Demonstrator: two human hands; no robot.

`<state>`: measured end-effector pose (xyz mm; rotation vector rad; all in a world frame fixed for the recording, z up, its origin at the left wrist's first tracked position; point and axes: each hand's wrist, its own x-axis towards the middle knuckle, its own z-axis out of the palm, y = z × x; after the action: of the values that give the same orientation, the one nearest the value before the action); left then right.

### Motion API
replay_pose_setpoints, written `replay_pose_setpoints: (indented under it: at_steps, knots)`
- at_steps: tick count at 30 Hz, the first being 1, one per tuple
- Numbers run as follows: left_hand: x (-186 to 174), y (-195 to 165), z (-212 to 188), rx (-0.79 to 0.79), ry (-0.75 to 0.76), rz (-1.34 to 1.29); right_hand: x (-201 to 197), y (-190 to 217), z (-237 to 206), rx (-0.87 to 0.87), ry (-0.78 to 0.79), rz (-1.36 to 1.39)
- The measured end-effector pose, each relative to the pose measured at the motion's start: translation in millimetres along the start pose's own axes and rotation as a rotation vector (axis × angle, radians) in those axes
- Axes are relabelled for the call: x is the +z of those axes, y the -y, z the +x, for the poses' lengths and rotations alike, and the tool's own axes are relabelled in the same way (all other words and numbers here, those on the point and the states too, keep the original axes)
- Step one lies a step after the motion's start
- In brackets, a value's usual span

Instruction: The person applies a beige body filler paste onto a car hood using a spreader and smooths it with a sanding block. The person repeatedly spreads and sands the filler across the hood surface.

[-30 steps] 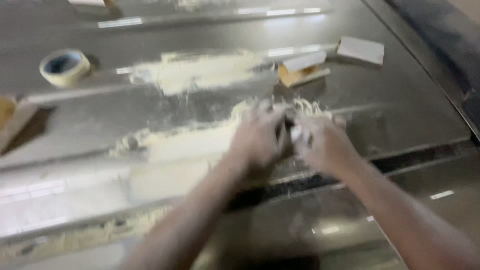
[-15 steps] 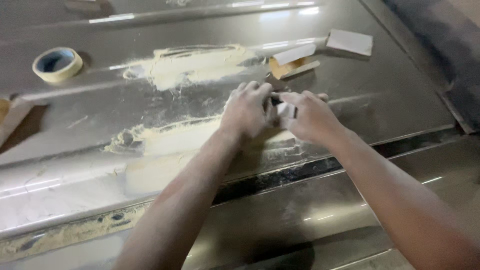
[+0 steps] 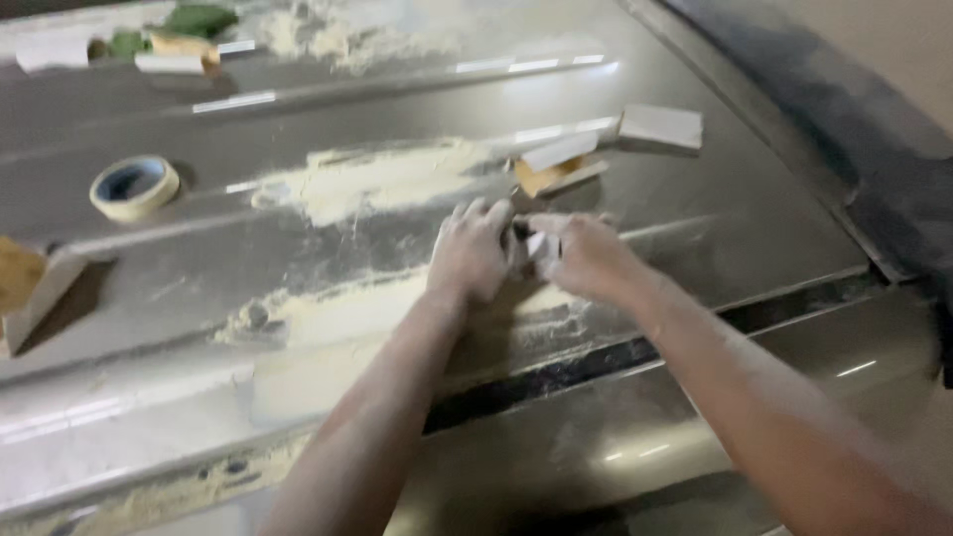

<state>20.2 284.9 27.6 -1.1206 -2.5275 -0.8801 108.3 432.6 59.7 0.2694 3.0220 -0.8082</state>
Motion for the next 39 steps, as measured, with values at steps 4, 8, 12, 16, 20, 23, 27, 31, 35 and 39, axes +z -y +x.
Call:
replay_pose_setpoints:
  at_steps: [4,8,12,16,20,23,27,31,35,39]
  knots:
    - [-6,-14,-24,0.165,-0.068,0.058,5,-1,-20,-0.265,-0.219,-0.078]
    - [-20,-18,-23,-0.030,0.164,-0.006,9,0,-16,-0.144,-0.123,-0.032]
    - [-23,-14,-5,-0.086,0.137,0.023,0,1,-2,-0.120,-0.084,0.055]
    - [-10,-10,-23,0.132,-0.102,0.023,7,-7,-16,-0.205,-0.175,0.040]
    - [-5,-1,-27,0.057,0.078,0.025,24,-17,-11,-0.426,-0.290,-0.003]
    - [-11,0,-7,-0.085,0.178,-0.003,20,-20,10,-0.185,-0.077,0.061]
    - [-22,-20,-12,-0.140,0.198,0.024,16,-23,2,-0.040,-0.027,0.063]
    - [-25,-35,-33,0.064,0.109,0.052,16,-20,-24,-0.604,-0.530,-0.181]
    - [-19,-25,-10,-0.057,0.251,-0.006,5,-15,-10,0.009,-0.008,0.085]
    - [-7,-21,-2,0.072,0.020,0.043,-4,-18,-4,-0.123,-0.097,-0.037]
